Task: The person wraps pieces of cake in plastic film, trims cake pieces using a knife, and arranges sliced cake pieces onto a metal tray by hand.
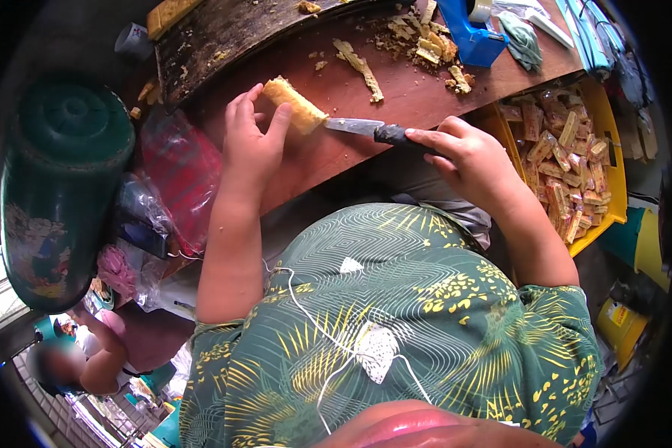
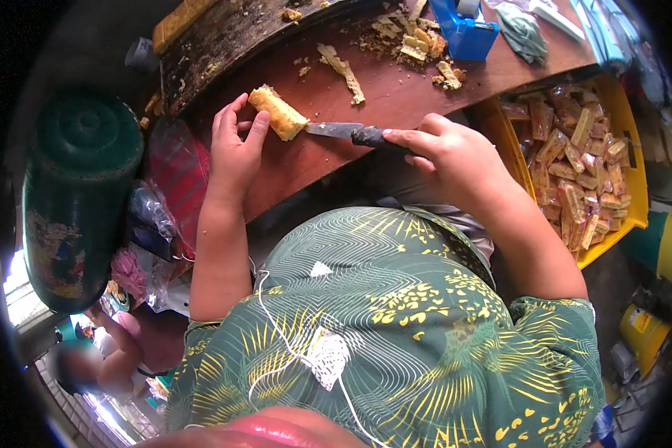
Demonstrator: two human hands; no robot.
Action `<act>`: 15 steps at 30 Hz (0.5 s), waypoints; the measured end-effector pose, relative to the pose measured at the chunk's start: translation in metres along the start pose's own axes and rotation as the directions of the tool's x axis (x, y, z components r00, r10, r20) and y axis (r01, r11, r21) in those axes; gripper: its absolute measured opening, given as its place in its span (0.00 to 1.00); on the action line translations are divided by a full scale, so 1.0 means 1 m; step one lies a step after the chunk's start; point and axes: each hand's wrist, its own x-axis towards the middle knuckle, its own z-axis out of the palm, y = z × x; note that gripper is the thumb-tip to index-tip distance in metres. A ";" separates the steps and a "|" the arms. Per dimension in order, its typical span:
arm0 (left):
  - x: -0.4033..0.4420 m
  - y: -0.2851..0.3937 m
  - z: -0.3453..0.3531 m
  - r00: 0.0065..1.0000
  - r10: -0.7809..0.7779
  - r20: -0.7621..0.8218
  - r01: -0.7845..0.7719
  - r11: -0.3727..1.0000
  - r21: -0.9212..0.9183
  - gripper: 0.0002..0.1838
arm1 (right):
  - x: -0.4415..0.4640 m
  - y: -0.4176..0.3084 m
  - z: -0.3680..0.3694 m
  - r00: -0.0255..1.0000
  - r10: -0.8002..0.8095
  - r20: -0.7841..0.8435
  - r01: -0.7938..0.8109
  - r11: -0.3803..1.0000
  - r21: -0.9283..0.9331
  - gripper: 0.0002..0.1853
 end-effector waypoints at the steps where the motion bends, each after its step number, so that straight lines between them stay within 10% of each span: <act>1: 0.000 0.000 0.001 1.000 -0.002 0.006 0.002 1.000 -0.006 0.34 | 0.000 0.002 0.001 1.000 0.002 0.001 -0.002 1.000 -0.007 0.27; 15: 0.010 -0.006 0.002 0.988 -0.150 0.020 0.151 0.985 -0.080 0.39 | 0.058 -0.013 0.052 0.968 -0.115 -0.222 0.105 0.993 -0.059 0.22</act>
